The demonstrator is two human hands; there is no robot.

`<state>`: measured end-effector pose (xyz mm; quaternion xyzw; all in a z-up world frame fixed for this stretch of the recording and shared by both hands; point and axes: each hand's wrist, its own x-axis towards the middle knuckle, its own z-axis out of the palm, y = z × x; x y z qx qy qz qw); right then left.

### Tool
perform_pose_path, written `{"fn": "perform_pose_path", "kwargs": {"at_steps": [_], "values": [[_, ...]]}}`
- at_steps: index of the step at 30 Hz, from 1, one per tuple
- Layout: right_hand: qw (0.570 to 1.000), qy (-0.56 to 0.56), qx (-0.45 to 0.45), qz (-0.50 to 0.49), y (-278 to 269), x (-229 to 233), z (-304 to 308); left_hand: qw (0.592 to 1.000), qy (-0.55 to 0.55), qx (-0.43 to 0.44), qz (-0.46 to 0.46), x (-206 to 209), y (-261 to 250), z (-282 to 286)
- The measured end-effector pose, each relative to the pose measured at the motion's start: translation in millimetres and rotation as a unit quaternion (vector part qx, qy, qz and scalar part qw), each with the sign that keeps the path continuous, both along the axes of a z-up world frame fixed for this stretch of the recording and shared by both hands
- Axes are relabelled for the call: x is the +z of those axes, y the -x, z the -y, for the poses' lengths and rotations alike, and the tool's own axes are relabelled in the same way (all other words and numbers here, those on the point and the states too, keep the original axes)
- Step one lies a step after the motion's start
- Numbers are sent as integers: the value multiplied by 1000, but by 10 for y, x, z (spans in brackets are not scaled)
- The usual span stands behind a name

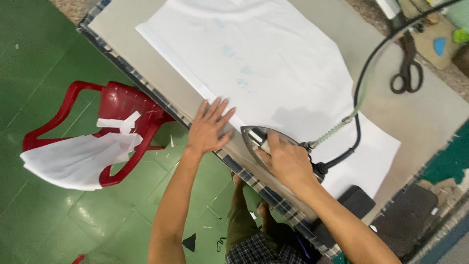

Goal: The person irons a white shirt laid out on a work table. They use a steam iron to press the fabric, repeatedly smoothing the surface and edges while occasionally using a black rectangular pressing tool to hold the fabric flat.

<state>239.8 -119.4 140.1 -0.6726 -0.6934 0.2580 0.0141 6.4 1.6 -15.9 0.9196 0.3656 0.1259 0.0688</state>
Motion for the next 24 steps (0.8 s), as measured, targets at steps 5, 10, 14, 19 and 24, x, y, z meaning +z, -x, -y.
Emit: {"fn": "perform_pose_path", "kwargs": {"at_steps": [5, 10, 14, 19, 24], "values": [[927, -363, 27, -90, -466, 95, 400, 1000, 4, -9, -15, 7, 28, -1], [917, -393, 4, 62, -1403, -91, 1468, 999, 5, -5, -34, 53, 33, 11], [951, -27, -184, 246, -1580, -420, 2130, 997, 25, -41, -66, 190, 28, 37], [889, 245, -325, 209, -1284, -659, 2246, 997, 7, -42, -72, 206, 27, 66], [876, 162, -393, 229, -1066, -732, 2236, 995, 21, -35, -87, 154, 33, 35]]}}
